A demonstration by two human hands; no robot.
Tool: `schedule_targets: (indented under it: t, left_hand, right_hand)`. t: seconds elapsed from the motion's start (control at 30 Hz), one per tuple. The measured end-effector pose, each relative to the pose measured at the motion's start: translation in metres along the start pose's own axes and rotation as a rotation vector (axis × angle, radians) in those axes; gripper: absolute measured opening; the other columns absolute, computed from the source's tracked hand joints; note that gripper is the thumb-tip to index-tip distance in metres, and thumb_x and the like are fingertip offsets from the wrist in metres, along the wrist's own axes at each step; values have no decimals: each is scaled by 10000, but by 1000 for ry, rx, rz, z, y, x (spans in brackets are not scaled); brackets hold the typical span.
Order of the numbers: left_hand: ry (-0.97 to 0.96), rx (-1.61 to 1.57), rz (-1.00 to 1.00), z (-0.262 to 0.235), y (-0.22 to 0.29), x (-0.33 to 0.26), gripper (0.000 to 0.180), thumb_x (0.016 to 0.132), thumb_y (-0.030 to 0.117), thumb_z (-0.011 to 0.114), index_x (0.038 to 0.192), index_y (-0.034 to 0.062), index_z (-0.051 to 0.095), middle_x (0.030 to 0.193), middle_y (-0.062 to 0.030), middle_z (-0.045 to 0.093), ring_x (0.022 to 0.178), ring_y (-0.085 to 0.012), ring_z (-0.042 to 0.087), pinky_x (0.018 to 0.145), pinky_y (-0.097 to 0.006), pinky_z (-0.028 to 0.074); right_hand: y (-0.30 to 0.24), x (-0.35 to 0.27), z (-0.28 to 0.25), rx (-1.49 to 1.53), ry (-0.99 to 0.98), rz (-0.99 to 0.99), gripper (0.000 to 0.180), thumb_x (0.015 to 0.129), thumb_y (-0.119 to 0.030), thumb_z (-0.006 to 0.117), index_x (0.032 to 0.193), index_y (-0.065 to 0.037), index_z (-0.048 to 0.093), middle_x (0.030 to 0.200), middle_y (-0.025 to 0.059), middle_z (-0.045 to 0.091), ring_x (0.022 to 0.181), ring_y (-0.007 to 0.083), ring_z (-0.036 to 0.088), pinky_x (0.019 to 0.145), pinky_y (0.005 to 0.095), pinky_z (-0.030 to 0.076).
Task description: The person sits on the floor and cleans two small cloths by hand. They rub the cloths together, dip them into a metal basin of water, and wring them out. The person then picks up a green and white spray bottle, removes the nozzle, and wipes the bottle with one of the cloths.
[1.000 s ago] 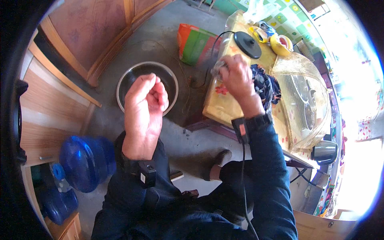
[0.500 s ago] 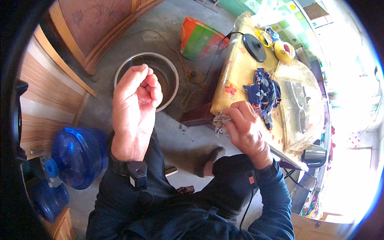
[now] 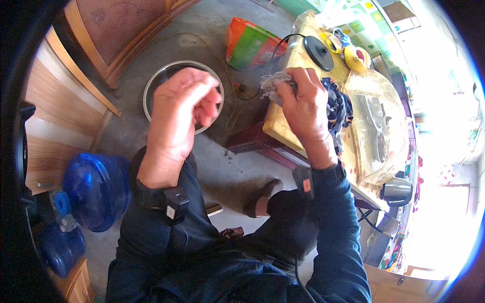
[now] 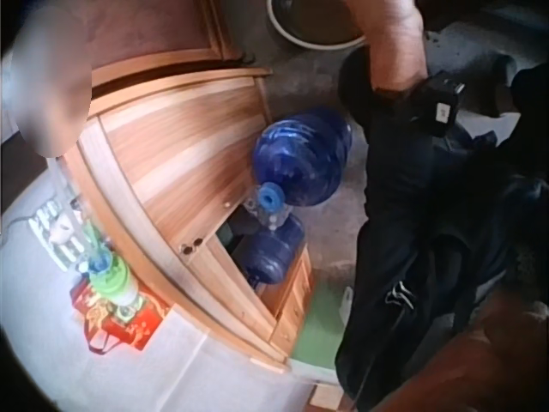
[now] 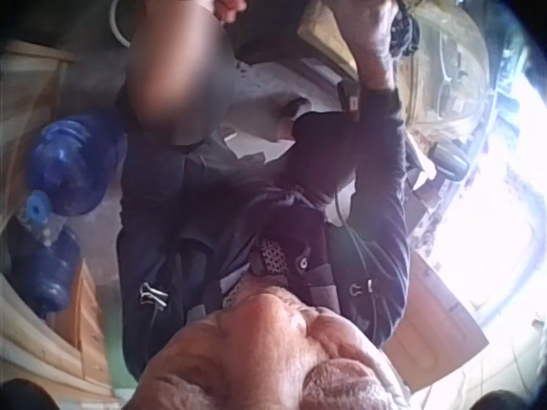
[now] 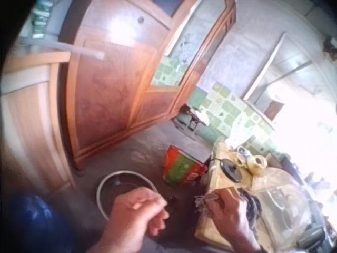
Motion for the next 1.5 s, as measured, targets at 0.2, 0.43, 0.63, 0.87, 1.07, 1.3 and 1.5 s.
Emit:
schedule_targets:
  t: [0.2,0.43,0.63,0.87,1.07,1.3,1.5]
  left_hand:
    - [-203,19,-78,50,-28,-12,356,1066,251,777,1277,-35,757,972,-63,769,908,-115,710,667,-314,594]
    - [-153,488,196,51,-43,-20,183,1035,131,771,1121,-29,761,969,-88,784,880,-81,678,717,-322,550]
    - [-179,668,621,72,-51,-60,109,968,-39,754,952,6,655,825,-136,647,693,-253,665,660,-359,530]
    - [-298,796,366,79,-96,-85,371,968,70,820,1313,25,689,1087,-153,723,856,-230,748,735,-371,611]
    - [-404,619,-151,74,-163,-108,350,1067,170,733,1354,-30,708,1057,-157,801,893,-180,760,731,-328,636]
    - [-291,573,-113,82,-175,-93,159,1068,137,733,1137,-2,697,903,-44,722,749,-96,694,611,-278,600]
    - [-221,292,-32,104,-137,-86,59,1081,82,713,1048,41,686,906,-41,718,735,-92,684,606,-247,552]
  right_hand:
    - [-60,-24,-20,195,-116,-96,318,911,-80,803,1213,-14,725,1104,198,721,981,423,744,885,462,603]
    - [-52,-62,-35,386,-286,92,410,881,-38,766,1281,-1,686,992,212,749,936,401,757,849,467,597]
    - [-40,-140,-25,585,-229,504,422,875,-68,797,1268,16,670,923,162,756,821,204,724,761,370,586]
    - [-26,-208,-31,664,149,747,336,957,3,781,1255,23,628,989,91,766,917,110,697,821,315,591]
    - [-9,-256,-3,679,118,819,307,966,-40,764,1235,20,628,1014,133,768,943,172,727,839,360,603]
    - [101,-322,-37,470,513,1182,239,910,-101,771,1075,43,676,891,136,709,686,201,659,618,379,566]
    - [156,-369,-63,725,973,1368,195,962,-101,780,1092,-15,664,1025,108,728,804,196,706,643,314,585]
Point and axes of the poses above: each hand's wrist, its own x-axis towards the middle knuckle, its own z-axis out of the palm, y = z × x, the point moved 4 cm from there along x, towards the middle knuckle
